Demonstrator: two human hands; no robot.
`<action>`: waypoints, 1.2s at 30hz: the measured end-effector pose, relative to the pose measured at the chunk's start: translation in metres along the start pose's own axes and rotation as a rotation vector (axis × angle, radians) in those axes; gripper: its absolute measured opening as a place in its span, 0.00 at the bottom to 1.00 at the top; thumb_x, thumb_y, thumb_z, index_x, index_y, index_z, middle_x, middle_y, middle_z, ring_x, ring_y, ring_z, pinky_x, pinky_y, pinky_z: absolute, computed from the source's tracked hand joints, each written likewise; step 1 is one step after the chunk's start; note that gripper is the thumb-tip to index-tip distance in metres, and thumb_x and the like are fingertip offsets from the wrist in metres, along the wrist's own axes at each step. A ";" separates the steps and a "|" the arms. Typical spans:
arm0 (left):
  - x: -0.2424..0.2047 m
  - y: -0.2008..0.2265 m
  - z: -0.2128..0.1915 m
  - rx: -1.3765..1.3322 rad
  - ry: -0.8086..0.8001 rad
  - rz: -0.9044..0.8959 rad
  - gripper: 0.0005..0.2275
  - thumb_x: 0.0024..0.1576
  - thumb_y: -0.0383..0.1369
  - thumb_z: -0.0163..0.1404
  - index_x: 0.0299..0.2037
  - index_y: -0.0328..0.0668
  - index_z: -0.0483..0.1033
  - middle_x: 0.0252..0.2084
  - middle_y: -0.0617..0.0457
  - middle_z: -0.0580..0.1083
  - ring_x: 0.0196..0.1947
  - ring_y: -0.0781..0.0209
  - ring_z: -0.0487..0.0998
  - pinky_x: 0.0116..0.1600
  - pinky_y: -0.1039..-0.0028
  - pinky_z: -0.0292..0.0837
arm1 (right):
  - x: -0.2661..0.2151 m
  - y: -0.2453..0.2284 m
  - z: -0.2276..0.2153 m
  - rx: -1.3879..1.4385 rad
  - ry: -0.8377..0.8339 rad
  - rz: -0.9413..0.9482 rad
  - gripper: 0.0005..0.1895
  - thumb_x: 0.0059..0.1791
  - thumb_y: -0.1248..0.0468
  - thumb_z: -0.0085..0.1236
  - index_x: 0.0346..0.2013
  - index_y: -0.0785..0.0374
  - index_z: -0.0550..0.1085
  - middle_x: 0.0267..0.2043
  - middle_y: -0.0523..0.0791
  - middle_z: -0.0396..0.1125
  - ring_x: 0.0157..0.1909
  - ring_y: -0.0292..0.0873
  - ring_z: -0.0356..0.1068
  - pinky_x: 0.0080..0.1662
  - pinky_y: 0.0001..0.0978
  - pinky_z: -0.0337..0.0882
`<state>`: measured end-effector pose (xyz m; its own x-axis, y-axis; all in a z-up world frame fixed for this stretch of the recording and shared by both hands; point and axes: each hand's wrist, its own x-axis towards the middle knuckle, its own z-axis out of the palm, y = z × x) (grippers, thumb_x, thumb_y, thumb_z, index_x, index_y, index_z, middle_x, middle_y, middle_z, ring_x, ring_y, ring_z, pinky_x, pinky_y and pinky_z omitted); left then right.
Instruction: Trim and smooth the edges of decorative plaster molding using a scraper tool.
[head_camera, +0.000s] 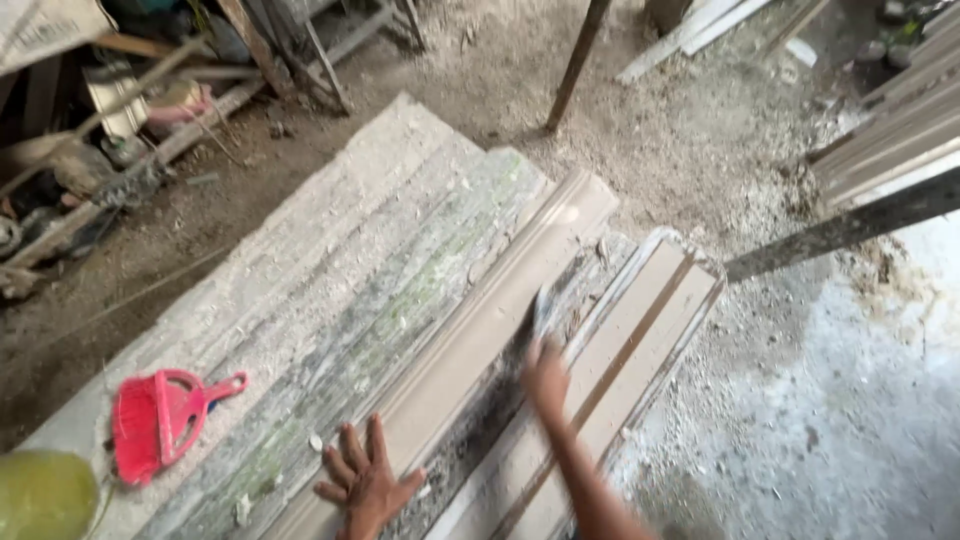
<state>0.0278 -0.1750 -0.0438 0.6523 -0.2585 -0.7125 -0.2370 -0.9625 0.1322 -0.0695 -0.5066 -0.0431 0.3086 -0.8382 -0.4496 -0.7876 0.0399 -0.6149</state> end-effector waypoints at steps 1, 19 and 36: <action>-0.001 0.007 -0.009 -0.004 0.010 0.008 0.60 0.45 0.62 0.65 0.77 0.66 0.26 0.78 0.35 0.20 0.72 0.15 0.18 0.61 0.20 0.27 | -0.034 0.001 0.014 0.004 0.009 -0.009 0.30 0.57 0.54 0.38 0.72 0.62 0.56 0.45 0.51 0.74 0.24 0.54 0.73 0.23 0.47 0.70; -0.017 0.009 -0.030 -0.118 -0.129 -0.008 0.62 0.46 0.62 0.63 0.74 0.68 0.16 0.74 0.39 0.07 0.70 0.19 0.07 0.61 0.20 0.13 | -0.032 -0.027 -0.006 0.047 0.007 -0.002 0.26 0.57 0.55 0.36 0.68 0.61 0.60 0.25 0.48 0.71 0.15 0.34 0.56 0.17 0.23 0.54; -0.009 0.003 -0.025 -0.155 -0.130 0.009 0.61 0.44 0.59 0.65 0.75 0.69 0.20 0.75 0.36 0.12 0.70 0.19 0.07 0.62 0.19 0.18 | 0.247 0.062 -0.030 -0.270 0.365 -0.404 0.21 0.61 0.54 0.49 0.51 0.74 0.74 0.39 0.57 0.74 0.35 0.44 0.69 0.35 0.36 0.68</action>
<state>0.0393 -0.1776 -0.0202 0.5500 -0.2643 -0.7922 -0.1225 -0.9639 0.2366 -0.0578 -0.7280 -0.1725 0.4460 -0.8927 0.0651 -0.7686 -0.4192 -0.4832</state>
